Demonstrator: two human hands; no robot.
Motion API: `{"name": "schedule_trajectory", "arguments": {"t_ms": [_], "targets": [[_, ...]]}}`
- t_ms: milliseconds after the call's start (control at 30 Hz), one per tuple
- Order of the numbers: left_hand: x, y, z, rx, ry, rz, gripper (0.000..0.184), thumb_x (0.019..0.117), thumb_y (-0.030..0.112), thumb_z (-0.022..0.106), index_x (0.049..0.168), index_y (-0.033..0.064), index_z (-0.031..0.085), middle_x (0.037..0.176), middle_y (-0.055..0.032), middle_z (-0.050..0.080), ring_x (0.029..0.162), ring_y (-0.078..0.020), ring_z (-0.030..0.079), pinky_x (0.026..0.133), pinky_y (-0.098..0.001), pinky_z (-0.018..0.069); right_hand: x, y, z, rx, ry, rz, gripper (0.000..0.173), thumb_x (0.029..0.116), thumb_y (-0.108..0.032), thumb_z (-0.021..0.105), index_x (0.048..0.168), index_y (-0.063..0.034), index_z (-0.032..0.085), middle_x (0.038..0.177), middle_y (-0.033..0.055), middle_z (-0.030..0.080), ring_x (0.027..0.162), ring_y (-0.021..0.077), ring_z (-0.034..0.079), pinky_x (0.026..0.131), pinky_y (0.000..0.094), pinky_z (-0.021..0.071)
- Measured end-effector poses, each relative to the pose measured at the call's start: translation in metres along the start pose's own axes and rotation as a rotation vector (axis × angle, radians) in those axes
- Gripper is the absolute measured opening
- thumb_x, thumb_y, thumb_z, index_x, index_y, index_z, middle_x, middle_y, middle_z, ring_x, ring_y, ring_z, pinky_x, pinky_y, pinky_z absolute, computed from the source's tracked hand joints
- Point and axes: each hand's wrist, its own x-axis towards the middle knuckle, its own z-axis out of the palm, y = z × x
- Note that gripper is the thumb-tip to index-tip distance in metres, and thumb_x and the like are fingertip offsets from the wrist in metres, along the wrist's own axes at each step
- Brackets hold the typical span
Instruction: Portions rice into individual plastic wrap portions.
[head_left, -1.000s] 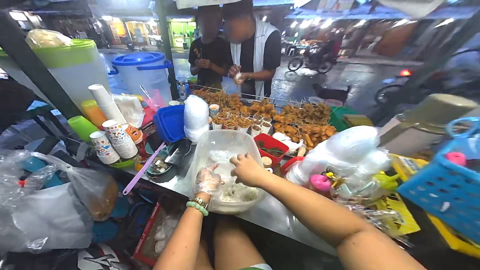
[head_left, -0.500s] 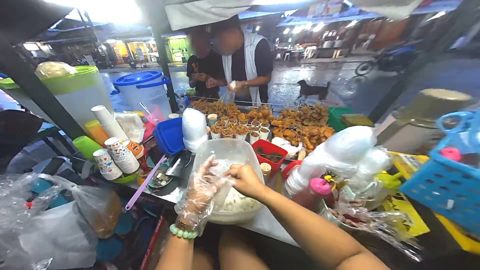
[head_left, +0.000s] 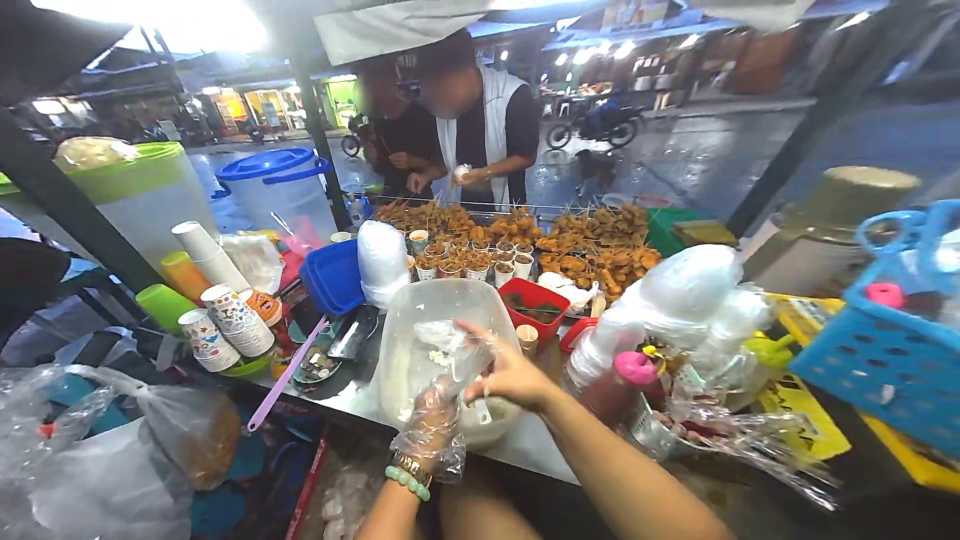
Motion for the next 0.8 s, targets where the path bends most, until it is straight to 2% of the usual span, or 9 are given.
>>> {"name": "schedule_trajectory", "arguments": {"t_ms": [67,100,167,300,400,533,667,733,800], "targets": [[0.0,0.0,-0.002,-0.036,-0.049,-0.056,0.035,0.0976,0.008,0.063,0.128,-0.0107,0.062,0.119,-0.0249,0.069,0.116,-0.0293,0.065,0.107,-0.0433,0.0473,-0.003,0.016,0.018,-0.068,0.011,0.043,0.053,0.0769,-0.008,0.086,0.125,0.0027,0.066,0.114,0.0093,0.073,0.098,0.0076,0.069,0.09,0.0277,0.0575],[0.002,-0.001,-0.003,-0.05,-0.042,-0.078,0.031,0.0973,0.011,0.065,0.123,-0.0077,0.065,0.115,-0.021,0.071,0.111,-0.0254,0.067,0.104,-0.0417,0.0497,-0.003,0.021,0.021,-0.05,0.076,0.019,0.029,0.084,-0.006,0.079,0.11,0.0034,0.071,0.102,0.0071,0.074,0.092,0.0072,0.069,0.087,0.0279,0.0583],[0.007,-0.004,-0.008,-0.164,-0.008,-0.099,0.019,0.092,0.012,0.071,0.103,-0.0038,0.07,0.106,-0.0142,0.067,0.101,-0.0188,0.063,0.094,-0.0367,0.0515,0.004,0.022,0.016,0.083,0.23,0.033,0.011,0.0916,-0.005,0.068,0.1,0.0013,0.073,0.087,0.0001,0.072,0.073,0.0025,0.062,0.07,0.0225,0.0534],[0.01,0.008,-0.033,-0.094,0.169,-0.18,0.017,0.0942,0.011,0.07,0.101,-0.0037,0.073,0.104,-0.0169,0.07,0.099,-0.0231,0.066,0.093,-0.0424,0.052,-0.001,0.014,0.011,0.386,0.311,0.153,0.01,0.0956,0.002,0.063,0.101,-0.001,0.071,0.083,-0.0025,0.07,0.064,0.0026,0.059,0.063,0.0206,0.0533],[0.014,0.019,-0.041,-0.277,0.316,-0.105,0.011,0.0953,0.004,0.066,0.102,-0.0027,0.074,0.091,-0.0069,0.074,0.084,-0.0072,0.069,0.084,-0.0267,0.0567,-0.024,0.018,0.036,0.49,0.149,0.128,0.012,0.094,-0.002,0.061,0.097,-0.0086,0.071,0.079,-0.0076,0.07,0.067,0.0013,0.062,0.066,0.0211,0.0543],[0.001,0.047,-0.056,-0.697,0.034,0.003,0.021,0.0904,-0.012,0.057,0.087,0.0045,0.07,0.075,0.0047,0.072,0.069,-0.0018,0.067,0.067,-0.0181,0.0566,-0.032,0.022,0.046,0.83,0.132,0.293,0.017,0.0977,-0.001,0.053,0.092,-0.0127,0.064,0.075,-0.0055,0.065,0.063,0.0026,0.059,0.062,0.0201,0.052],[-0.001,0.045,-0.057,-0.65,-0.155,-0.121,0.02,0.0913,-0.011,0.057,0.087,0.0041,0.07,0.071,0.0069,0.067,0.065,0.0,0.061,0.066,-0.0169,0.0525,-0.018,0.003,0.021,0.502,0.309,0.185,0.015,0.0942,0.008,0.057,0.097,-0.0039,0.066,0.081,-0.0027,0.071,0.07,0.004,0.066,0.068,0.0232,0.0571],[0.002,0.035,-0.041,-0.635,-0.03,-0.207,0.013,0.0947,-0.008,0.058,0.092,0.0001,0.069,0.074,0.0025,0.069,0.067,-0.0027,0.064,0.067,-0.0192,0.0546,-0.014,0.003,0.024,0.158,0.326,0.038,0.011,0.0857,0.006,0.07,0.095,0.0008,0.071,0.081,-0.0016,0.071,0.066,0.0009,0.062,0.064,0.0192,0.0531],[0.005,0.027,-0.025,-0.543,0.151,-0.267,0.015,0.0954,-0.004,0.063,0.109,-0.0035,0.069,0.09,-0.0051,0.072,0.075,-0.0062,0.065,0.071,-0.0224,0.0545,-0.017,0.012,0.04,-0.2,0.299,-0.211,0.011,0.0834,-0.001,0.074,0.093,0.0031,0.077,0.089,0.0079,0.073,0.079,0.0067,0.065,0.074,0.0225,0.054]]}}
